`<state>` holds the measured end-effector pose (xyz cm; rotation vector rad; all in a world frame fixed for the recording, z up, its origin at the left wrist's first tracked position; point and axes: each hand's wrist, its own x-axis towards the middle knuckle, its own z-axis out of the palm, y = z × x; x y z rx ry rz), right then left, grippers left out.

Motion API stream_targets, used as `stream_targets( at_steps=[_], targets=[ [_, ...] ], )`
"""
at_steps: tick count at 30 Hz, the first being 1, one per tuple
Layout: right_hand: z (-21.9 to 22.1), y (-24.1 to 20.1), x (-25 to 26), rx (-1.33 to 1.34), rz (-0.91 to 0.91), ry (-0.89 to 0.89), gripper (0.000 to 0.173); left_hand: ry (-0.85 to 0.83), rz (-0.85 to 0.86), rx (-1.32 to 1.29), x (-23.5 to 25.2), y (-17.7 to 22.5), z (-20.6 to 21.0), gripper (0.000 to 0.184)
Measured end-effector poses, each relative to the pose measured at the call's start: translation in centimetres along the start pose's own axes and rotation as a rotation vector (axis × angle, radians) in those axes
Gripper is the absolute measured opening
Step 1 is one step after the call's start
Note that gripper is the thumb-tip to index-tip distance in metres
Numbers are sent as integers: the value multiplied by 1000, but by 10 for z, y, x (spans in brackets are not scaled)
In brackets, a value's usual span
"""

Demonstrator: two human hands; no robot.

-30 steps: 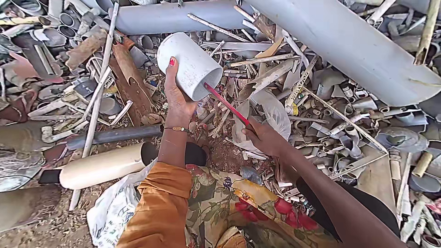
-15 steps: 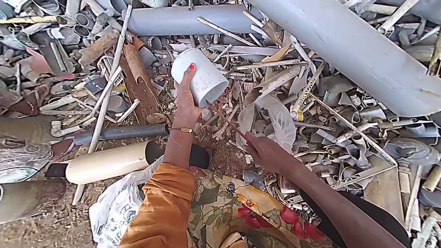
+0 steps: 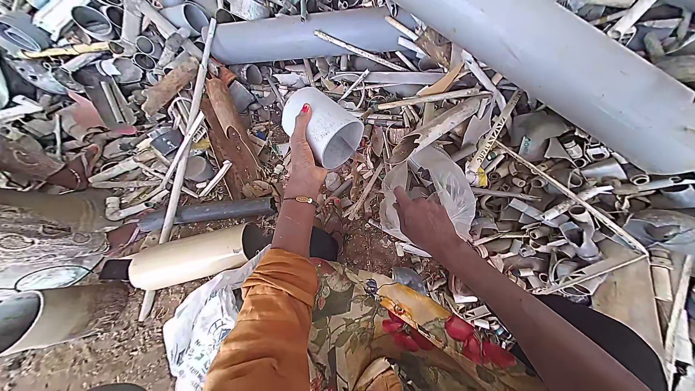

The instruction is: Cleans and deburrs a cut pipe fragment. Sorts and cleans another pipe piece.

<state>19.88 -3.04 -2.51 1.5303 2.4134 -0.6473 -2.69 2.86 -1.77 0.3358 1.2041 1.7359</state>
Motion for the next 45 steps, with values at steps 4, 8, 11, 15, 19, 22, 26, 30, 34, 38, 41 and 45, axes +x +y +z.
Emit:
stream_targets(
  at_steps=[4,8,11,15,19,22,26,30,34,38,41,45],
  targets=[
    [-3,-7,0,96,-90,-87,45,-17,-1,41,-3,-4,2,46],
    [-5,-1,9,126,-54,-44,39,-41,-6,103,-8,-8,8,46],
    [-6,-5,9,163,-115,-89,39,-21,-53,118,-8,-9,9,48],
    [-1,-12,20,108,59,81,37,-36,-74,153,-11,-16,16,47],
    [-1,-30,15,191,35,52,46,-59,-77,163,-15,-22,23,45],
    [-5,-31,15,191,77,89,35,-38,-99,158,-16,-26,26,50],
    [-11,-32,7,249,41,32,49,-8,-93,161,-17,-28,32,51],
    [-13,-21,16,254,94,43,43,-35,-111,162,-18,-27,34,54],
    [-14,-18,12,427,11,9,33,4,-133,225,-21,-29,35,57],
    [-23,-9,21,398,70,50,33,-108,-88,226,-24,-27,37,51],
    [-36,-14,14,508,-3,-178,26,-45,-142,212,-22,-29,36,54],
    [-39,-9,18,423,63,-45,33,-2,-101,281,-18,-19,30,58]
  ],
)
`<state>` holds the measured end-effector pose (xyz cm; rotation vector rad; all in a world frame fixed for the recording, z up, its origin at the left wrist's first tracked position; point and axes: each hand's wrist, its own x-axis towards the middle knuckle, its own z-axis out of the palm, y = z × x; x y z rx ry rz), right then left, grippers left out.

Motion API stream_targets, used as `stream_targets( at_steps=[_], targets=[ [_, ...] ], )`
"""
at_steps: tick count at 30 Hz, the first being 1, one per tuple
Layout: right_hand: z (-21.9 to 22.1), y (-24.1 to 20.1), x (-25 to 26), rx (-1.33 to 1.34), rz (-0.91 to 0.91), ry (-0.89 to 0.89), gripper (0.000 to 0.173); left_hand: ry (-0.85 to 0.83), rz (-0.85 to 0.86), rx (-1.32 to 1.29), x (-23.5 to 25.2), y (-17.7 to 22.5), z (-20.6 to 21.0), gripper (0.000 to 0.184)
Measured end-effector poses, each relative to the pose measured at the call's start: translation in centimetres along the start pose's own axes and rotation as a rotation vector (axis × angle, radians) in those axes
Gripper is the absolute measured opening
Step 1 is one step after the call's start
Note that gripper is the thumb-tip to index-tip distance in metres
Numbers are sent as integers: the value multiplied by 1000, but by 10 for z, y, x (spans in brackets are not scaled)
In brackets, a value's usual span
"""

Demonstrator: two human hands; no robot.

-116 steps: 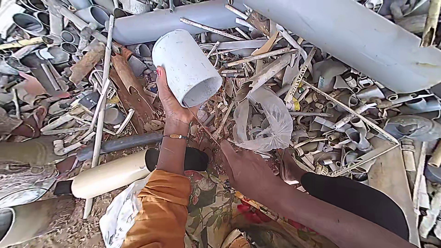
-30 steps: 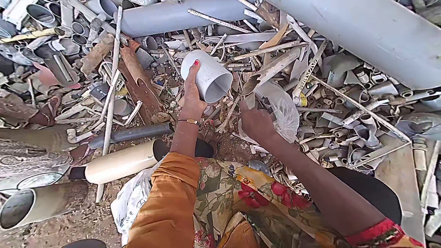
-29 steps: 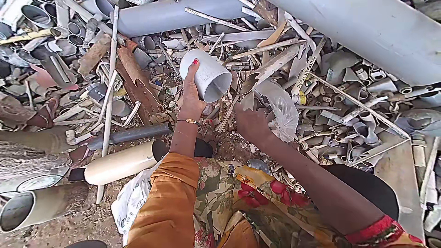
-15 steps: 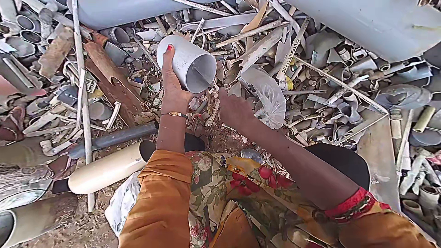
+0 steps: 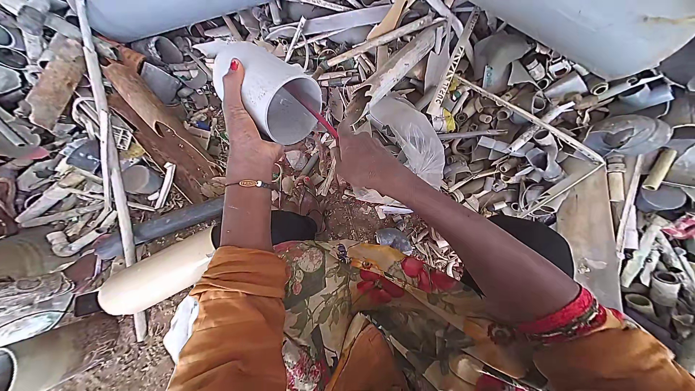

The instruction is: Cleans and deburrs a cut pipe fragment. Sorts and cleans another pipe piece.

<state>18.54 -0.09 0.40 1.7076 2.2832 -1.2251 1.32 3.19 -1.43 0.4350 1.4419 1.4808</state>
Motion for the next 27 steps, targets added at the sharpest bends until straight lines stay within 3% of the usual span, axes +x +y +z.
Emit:
stream_targets(
  at_steps=[4,8,12,17,20,25,27],
  targets=[
    [10,-3,3,60,-68,-136,40,18,21,-3,-2,0,-4,56],
    [15,-4,7,54,-27,42,33,-37,33,-18,-5,8,-8,53],
    [17,-12,0,129,-64,-139,32,-30,37,-38,-2,3,-9,54],
    [18,-5,15,75,-19,35,30,-24,5,-47,-4,6,-10,54],
    [28,-8,18,171,-53,-84,34,-30,-2,-17,0,0,-9,56],
    [32,-8,25,134,-5,60,33,-59,-12,35,-1,2,-9,57],
    [30,-12,20,138,-31,-30,29,-87,2,5,1,-1,-9,53]
  ],
)
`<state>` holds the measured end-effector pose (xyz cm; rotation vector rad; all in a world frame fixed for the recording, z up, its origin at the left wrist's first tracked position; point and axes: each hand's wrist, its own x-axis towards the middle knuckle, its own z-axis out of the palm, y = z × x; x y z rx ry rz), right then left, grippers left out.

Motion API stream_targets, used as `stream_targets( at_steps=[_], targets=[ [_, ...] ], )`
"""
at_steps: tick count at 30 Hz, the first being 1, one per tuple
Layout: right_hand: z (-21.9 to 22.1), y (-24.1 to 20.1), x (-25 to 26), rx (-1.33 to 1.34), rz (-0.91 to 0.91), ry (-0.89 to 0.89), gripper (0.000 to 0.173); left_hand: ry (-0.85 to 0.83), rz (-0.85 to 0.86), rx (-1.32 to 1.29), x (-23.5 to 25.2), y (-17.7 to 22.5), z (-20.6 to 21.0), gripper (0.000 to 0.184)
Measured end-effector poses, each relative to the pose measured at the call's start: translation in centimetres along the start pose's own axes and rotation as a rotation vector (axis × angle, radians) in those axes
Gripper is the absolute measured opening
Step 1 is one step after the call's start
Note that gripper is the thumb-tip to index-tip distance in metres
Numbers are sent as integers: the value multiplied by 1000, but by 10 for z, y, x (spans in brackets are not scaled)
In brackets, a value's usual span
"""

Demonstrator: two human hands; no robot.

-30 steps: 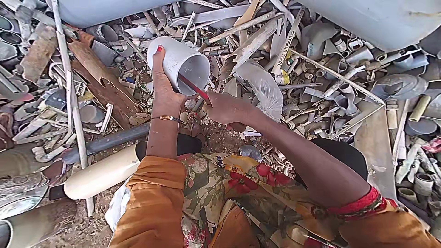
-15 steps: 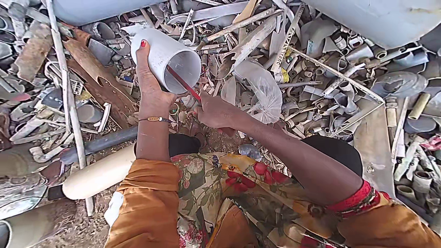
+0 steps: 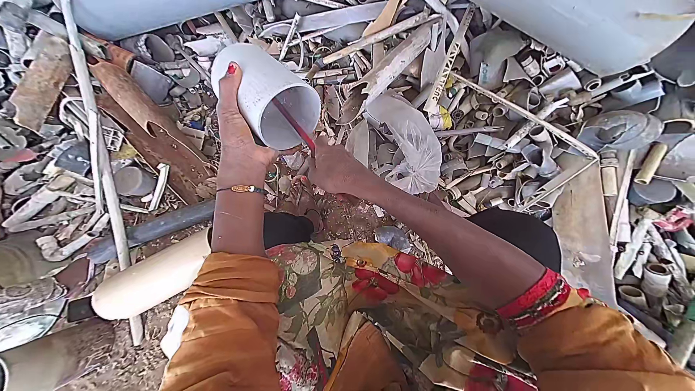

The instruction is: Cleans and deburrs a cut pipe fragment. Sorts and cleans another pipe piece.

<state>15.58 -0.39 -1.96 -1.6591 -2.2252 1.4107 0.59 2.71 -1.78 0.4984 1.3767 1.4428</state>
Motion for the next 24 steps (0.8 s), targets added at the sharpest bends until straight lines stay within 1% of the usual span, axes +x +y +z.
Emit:
stream_targets(
  at_steps=[1,2,3,5,6,7,8,10,12,14,16,18,19,20,21,23,24],
  targets=[
    [-3,-4,-3,34,-11,-56,27,13,1,-11,1,0,-1,53],
    [-4,-7,-4,75,-15,-76,28,23,14,-17,1,1,-3,52],
    [-5,-9,-4,106,-8,-61,33,22,35,-16,1,3,-5,52],
    [-2,-4,3,118,-15,28,49,-26,77,-7,1,6,-8,50],
    [2,-2,5,113,-28,50,47,-73,100,-2,2,6,-8,49],
    [7,-2,3,100,-51,37,39,-108,119,-2,3,6,-9,48],
    [12,-3,-1,82,-89,-7,33,-138,136,-16,3,5,-9,47],
    [21,-10,-16,4,-161,-70,32,-120,156,-46,3,6,-12,46],
    [22,-10,-26,-111,-203,-56,36,-72,185,-28,3,10,-16,44],
    [17,0,-26,-220,-137,21,41,-38,198,2,3,13,-23,42],
    [8,9,-14,-334,-45,108,48,-14,187,16,3,15,-28,41],
    [4,12,-8,-371,-48,118,47,-5,176,6,5,15,-31,44],
    [5,13,-10,-363,-103,88,48,2,188,-5,7,15,-31,47],
    [6,14,-14,-351,-170,45,46,14,223,-16,10,15,-34,54],
    [5,14,-18,-344,-208,-16,45,39,276,-9,15,14,-38,68],
    [-10,17,-27,-343,-158,-91,38,132,415,84,25,13,-46,101],
    [-23,24,-31,-348,-101,-57,37,205,485,164,26,14,-47,109]
  ],
)
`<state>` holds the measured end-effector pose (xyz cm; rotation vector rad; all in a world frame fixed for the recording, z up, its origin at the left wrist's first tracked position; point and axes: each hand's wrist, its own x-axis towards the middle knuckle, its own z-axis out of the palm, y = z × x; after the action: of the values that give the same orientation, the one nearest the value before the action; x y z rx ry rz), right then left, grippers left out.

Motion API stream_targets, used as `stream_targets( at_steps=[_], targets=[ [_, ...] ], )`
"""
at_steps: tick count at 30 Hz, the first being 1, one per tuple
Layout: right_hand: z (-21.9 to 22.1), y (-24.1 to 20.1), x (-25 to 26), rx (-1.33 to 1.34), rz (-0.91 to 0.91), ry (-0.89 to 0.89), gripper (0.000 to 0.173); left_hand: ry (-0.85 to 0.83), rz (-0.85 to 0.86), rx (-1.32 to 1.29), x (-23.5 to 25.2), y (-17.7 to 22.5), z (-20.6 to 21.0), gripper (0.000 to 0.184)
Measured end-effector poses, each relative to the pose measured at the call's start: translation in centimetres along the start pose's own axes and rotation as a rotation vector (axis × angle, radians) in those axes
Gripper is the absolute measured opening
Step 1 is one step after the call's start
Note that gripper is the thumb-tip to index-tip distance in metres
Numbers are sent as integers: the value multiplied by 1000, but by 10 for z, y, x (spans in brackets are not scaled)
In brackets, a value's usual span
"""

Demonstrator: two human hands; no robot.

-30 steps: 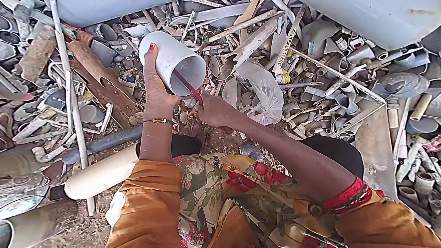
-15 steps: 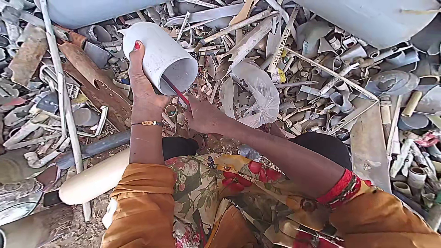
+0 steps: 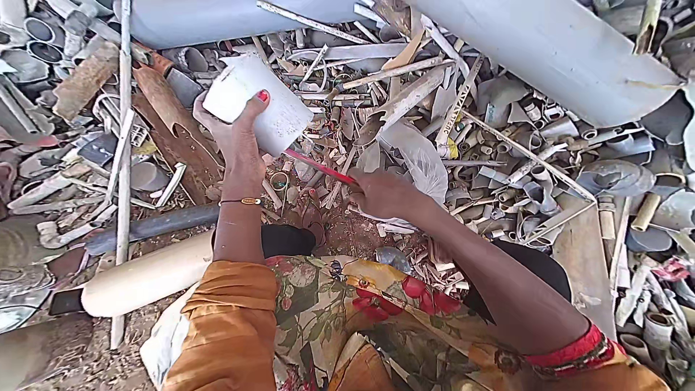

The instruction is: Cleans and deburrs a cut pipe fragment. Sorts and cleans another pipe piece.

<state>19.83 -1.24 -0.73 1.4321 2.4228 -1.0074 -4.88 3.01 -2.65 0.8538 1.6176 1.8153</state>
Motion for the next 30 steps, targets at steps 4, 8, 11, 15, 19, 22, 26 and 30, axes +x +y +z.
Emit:
stream_targets(
  at_steps=[4,8,11,15,19,22,26,30],
  targets=[
    [-43,51,-34,54,225,473,28,142,67,162,-3,3,1,102],
    [-62,66,-39,572,-9,1145,36,85,12,213,-6,6,1,59],
    [-35,35,-21,969,-245,1267,28,35,59,312,-9,-2,8,54],
    [5,8,8,648,46,434,36,-15,30,146,-34,6,25,43],
    [-1,-8,12,543,50,539,38,-46,33,113,-42,4,26,44],
    [7,-9,9,435,-92,757,39,-18,-36,-95,-44,16,40,36],
    [19,-30,5,336,-114,531,52,5,-57,-215,-49,20,51,31],
    [6,-30,23,378,7,507,42,25,-78,-342,-52,18,48,21]
  ],
)
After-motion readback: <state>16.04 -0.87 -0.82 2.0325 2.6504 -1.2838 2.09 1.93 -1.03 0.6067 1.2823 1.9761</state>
